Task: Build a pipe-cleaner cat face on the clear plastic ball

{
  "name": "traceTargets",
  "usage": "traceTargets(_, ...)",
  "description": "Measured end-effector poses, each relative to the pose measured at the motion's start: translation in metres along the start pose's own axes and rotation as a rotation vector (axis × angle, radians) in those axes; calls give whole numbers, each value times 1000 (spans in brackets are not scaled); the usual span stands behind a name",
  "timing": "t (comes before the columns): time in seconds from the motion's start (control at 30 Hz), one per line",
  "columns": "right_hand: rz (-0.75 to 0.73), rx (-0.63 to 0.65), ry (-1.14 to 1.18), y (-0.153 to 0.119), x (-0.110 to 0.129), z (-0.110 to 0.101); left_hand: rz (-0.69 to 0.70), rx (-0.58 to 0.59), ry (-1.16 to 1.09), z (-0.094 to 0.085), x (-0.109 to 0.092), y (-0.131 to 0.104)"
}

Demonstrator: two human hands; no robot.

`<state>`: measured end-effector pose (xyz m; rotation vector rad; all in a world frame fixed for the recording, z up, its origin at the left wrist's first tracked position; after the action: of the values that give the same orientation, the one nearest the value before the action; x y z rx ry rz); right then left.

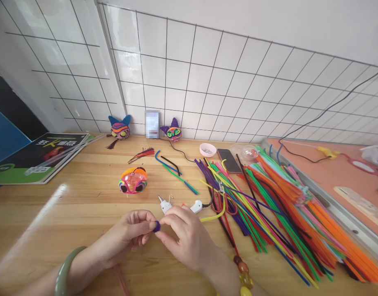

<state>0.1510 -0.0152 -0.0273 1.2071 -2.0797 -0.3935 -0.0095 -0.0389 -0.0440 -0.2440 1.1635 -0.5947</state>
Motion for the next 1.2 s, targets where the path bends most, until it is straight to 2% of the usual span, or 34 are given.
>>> traceTargets(1.2, 3, -19, 9, -1, -2, 1, 68, 63, -18, -2, 1, 1)
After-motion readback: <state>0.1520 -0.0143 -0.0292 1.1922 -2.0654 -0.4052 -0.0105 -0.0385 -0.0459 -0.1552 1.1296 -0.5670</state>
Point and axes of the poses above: each hand's wrist, its own y-axis towards the middle knuckle, its own z-axis out of the palm, x = y × z, the point moved 2 cm from there along y, towards the middle knuckle, and after that the axes turned 4 degrees about -z, right-handed, at the moved point
